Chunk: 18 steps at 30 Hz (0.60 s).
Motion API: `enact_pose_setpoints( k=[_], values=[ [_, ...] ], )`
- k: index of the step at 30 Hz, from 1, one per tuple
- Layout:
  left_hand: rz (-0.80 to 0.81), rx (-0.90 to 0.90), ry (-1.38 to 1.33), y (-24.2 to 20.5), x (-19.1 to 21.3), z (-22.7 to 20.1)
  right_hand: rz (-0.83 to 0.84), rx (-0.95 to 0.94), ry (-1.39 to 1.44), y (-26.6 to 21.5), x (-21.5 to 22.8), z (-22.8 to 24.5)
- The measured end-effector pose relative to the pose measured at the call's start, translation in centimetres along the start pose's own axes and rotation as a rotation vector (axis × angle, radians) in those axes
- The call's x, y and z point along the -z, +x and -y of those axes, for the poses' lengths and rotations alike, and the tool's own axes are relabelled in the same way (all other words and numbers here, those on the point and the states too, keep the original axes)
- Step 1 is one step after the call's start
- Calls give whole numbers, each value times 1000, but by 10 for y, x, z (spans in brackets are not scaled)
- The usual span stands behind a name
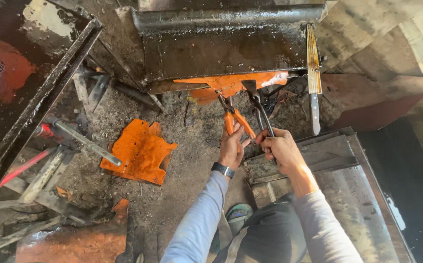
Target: The person uses pliers to hold and submerge orange plastic pieces into a dark liquid bath, then removes them and places them on a metal surface. The person repeats this process with a cylindrical orange plastic part, dipping and rotating it in the bath.
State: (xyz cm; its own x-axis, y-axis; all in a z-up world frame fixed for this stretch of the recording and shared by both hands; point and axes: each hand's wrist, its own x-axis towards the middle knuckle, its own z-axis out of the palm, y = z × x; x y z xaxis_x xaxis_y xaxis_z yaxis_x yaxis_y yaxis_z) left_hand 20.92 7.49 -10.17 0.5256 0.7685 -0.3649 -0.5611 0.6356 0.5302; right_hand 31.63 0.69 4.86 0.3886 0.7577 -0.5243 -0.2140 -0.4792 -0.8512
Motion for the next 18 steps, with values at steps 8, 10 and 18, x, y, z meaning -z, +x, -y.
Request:
enact_pose_setpoints(
  k=[8, 10, 18],
  values=[
    [158, -65, -384, 24, 2, 10, 13, -28, -33, -6, 3, 15],
    [218, -127, -418, 26, 8, 16, 16, -41, -41, -6, 5, 17],
    [211, -144, -453, 45, 28, 24, 30, -81, -31, -4, 7, 20]
  ],
)
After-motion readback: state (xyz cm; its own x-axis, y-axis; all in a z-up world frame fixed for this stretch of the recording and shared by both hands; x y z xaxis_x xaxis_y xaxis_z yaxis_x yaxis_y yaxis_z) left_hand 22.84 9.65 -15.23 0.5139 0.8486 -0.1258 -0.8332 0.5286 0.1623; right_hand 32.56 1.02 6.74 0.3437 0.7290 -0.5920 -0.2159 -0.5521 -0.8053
